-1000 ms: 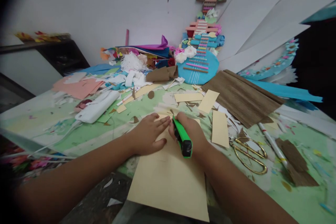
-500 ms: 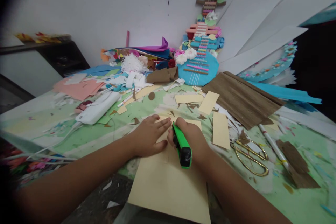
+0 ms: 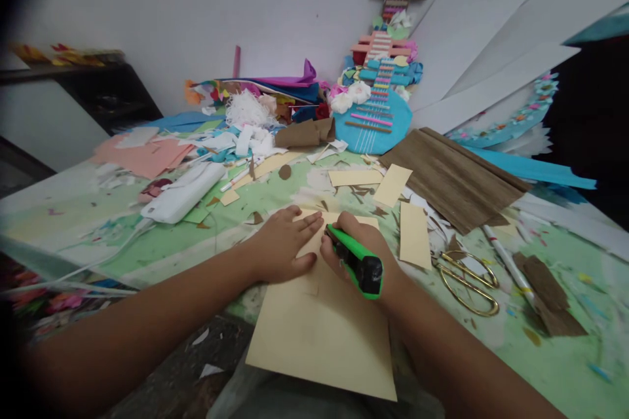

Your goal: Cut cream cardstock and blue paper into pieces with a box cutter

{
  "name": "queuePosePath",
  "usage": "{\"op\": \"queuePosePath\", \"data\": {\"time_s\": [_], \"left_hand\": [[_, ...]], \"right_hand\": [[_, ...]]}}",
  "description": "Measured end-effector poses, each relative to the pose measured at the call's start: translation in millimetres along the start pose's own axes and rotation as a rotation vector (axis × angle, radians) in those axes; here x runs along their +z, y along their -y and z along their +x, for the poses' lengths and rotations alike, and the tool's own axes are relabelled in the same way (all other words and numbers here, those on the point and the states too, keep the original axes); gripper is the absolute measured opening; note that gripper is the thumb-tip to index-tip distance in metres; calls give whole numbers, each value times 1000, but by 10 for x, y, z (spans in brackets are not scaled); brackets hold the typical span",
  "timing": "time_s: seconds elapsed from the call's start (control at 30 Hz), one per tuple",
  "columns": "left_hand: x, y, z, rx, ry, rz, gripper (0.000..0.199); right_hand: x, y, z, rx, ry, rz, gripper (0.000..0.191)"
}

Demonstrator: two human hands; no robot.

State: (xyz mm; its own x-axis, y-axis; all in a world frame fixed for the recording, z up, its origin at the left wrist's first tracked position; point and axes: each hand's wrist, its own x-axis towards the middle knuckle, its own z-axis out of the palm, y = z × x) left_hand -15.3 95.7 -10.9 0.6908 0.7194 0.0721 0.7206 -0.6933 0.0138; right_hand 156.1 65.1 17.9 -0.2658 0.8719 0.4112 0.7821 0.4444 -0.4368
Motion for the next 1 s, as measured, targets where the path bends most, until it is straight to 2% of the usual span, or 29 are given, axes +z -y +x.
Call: {"op": "queuePosePath", "data": {"time_s": [0.3,0.53,0.73,1.0], "left_hand": [[-20,-5,-7,-3,19,-3,64],[-35,-19,-15,-21,33,5,64],[-40,-25,-16,-25,31,-2,64],[-61,-35,-15,-29,46,-12,64]], "right_hand": [[-48,59,-39,9,47,22,13],[-58,155,-138,52,33,50,14],[-62,223,-219,9,-8,25,14],[-128,344,-344,44,47,-29,16]]}}
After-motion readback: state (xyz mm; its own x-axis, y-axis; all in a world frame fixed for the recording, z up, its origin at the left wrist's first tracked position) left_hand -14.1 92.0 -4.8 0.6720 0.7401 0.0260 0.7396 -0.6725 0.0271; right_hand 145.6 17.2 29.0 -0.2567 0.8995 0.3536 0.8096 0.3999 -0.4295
